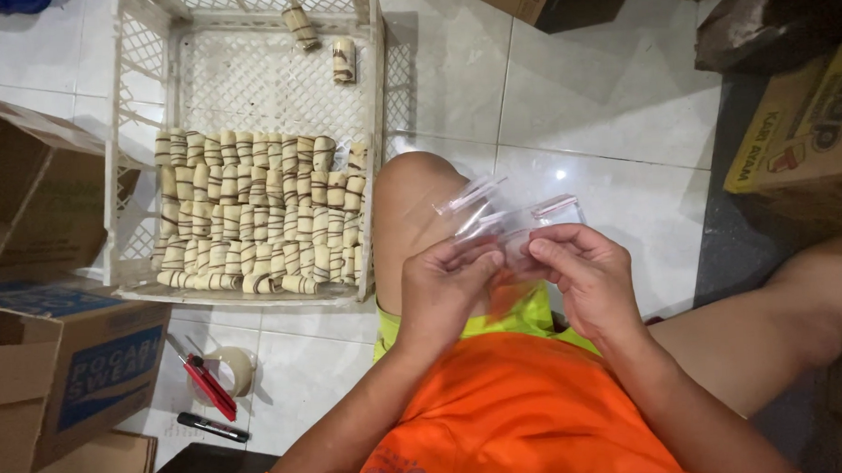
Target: Packaging small rolled pastries into individual plastic bags
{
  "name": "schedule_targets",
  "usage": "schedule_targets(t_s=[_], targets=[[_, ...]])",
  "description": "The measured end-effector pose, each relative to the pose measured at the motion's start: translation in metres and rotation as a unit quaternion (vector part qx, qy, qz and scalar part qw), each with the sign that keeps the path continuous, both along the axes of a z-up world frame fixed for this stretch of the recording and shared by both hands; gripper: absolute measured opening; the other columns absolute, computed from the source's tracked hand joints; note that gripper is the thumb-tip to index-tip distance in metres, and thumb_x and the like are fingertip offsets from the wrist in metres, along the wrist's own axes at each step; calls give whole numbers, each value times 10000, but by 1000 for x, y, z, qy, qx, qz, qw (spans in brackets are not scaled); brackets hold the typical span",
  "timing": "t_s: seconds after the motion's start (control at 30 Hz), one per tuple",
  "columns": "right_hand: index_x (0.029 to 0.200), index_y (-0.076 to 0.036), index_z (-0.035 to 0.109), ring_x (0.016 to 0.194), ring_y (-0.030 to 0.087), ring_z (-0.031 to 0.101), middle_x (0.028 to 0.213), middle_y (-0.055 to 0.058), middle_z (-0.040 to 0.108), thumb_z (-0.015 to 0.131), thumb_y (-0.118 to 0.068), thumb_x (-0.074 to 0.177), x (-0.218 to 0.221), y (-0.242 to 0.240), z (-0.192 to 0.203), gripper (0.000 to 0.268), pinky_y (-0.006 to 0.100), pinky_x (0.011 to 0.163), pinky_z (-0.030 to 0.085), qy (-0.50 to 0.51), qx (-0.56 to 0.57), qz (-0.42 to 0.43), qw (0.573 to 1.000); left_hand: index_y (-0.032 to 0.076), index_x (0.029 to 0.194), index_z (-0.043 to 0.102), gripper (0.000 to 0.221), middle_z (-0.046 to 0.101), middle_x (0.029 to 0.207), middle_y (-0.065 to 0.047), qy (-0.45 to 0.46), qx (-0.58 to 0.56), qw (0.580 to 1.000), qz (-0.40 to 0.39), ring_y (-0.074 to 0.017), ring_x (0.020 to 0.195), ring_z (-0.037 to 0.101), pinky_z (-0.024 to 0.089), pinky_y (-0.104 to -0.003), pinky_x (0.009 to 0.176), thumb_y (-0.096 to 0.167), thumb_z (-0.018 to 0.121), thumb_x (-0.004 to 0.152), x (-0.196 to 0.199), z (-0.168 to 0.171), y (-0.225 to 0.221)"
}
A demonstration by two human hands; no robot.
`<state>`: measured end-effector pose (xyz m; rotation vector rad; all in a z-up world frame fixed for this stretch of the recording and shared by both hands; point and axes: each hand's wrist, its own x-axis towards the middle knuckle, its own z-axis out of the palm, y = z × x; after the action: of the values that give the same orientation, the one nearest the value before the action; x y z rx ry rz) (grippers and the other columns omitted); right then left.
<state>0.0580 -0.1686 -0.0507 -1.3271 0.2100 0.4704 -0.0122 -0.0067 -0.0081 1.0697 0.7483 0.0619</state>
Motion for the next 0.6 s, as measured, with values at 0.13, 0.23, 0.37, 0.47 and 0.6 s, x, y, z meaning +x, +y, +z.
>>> schedule_targets(t_s=[0.13,0.23,0.37,0.47,0.6], targets=[[1198,45,689,881,244,740,998,158,755,842,-27,818,-1,5,23,416,322,784,606,-237,-165,32,957,7,1091,781,301,795,920,-153,14,38,999,-11,-152,809,744,626,-276,728,27,819,794,3,1,1],[1156,-43,735,988,313,698,1067,96,748,879,-76,825,9,5,36,362,458,925,560,-562,-306,68,766,26,1069,795,283,797,890,-140,15,50,998,-20,-144,797,745,624,-276,713,29,815,787,0,-9,2],[1019,-175,798,1002,244,643,1009,-28,738,782,-163,899,18,14,62,122,464,953,460,-722,-352,147,577,61,1012,814,237,796,852,-132,12,59,997,-48,-143,794,746,623,-289,696,42,816,776,2,-14,2],[972,-152,783,967,223,654,976,-28,738,773,-140,913,21,19,71,62,448,932,462,-729,-343,159,571,61,1010,820,227,800,855,-114,19,78,993,-81,-101,773,711,600,-272,689,40,787,787,4,-2,1],[946,-133,772,917,229,662,937,-7,728,744,-110,911,24,16,66,51,460,904,471,-743,-332,165,557,24,1012,811,238,791,835,-116,28,92,991,-98,-103,747,702,605,-269,684,45,789,776,4,1,-3]])
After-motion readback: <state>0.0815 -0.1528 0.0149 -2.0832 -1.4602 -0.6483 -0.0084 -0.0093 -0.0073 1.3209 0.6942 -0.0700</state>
